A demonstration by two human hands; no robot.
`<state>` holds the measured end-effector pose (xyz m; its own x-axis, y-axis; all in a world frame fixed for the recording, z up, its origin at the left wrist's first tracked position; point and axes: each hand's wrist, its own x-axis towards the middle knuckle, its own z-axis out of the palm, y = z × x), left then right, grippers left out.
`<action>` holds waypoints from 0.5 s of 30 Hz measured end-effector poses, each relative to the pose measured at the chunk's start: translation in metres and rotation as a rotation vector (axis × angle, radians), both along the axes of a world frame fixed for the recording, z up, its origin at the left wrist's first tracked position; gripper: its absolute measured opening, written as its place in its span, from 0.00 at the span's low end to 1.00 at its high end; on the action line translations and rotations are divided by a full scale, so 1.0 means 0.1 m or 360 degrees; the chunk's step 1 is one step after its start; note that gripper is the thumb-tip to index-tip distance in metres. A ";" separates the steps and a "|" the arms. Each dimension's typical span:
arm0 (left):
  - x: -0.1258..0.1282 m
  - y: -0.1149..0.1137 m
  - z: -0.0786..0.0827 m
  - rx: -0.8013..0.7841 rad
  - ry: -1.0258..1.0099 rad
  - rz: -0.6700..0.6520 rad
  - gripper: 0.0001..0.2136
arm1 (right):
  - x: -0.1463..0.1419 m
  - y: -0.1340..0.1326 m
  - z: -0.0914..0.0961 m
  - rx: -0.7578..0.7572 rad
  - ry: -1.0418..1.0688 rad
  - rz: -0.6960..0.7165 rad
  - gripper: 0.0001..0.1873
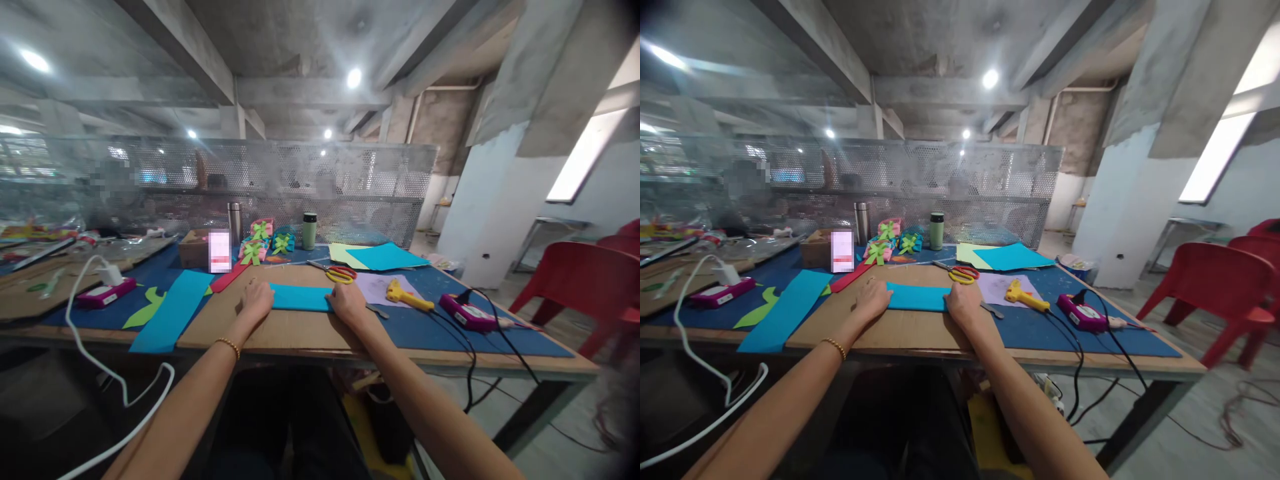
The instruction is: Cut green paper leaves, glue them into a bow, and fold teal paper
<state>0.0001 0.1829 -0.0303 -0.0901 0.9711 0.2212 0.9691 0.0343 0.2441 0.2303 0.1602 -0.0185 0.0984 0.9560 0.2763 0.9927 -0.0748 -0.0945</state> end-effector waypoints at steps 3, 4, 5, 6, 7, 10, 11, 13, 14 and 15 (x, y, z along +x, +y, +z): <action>-0.02 0.02 0.02 0.0002 0.0014 0.0020 0.17 | 0.00 0.00 0.00 0.0020 -0.0004 0.0014 0.13; -0.03 0.02 0.02 0.0005 0.0018 0.0013 0.16 | 0.00 0.01 -0.01 0.0026 -0.0001 0.0013 0.13; -0.03 0.01 0.02 0.0011 0.0020 0.0006 0.16 | 0.00 0.02 -0.01 0.0035 0.0003 0.0013 0.13; -0.03 0.00 0.01 0.0020 0.0022 0.0002 0.16 | 0.00 0.02 -0.02 0.0047 0.0008 0.0014 0.13; -0.03 -0.01 0.00 0.0033 0.0023 0.0004 0.16 | 0.01 0.03 -0.03 0.0060 0.0014 0.0015 0.13; -0.02 -0.05 -0.05 0.0088 0.0031 0.0046 0.18 | 0.02 0.04 -0.05 0.0095 0.0027 0.0022 0.13; -0.02 -0.05 -0.07 0.0108 0.0035 0.0063 0.18 | 0.02 0.04 -0.06 0.0103 0.0030 0.0023 0.13; -0.02 -0.05 -0.09 0.0146 0.0046 0.0096 0.20 | 0.02 0.04 -0.06 0.0113 0.0033 0.0018 0.13; -0.02 -0.04 -0.10 0.0161 0.0051 0.0110 0.21 | 0.02 0.04 -0.06 0.0117 0.0034 0.0014 0.13; -0.03 -0.03 -0.11 0.0174 0.0056 0.0119 0.21 | 0.02 0.04 -0.06 0.0119 0.0034 0.0010 0.13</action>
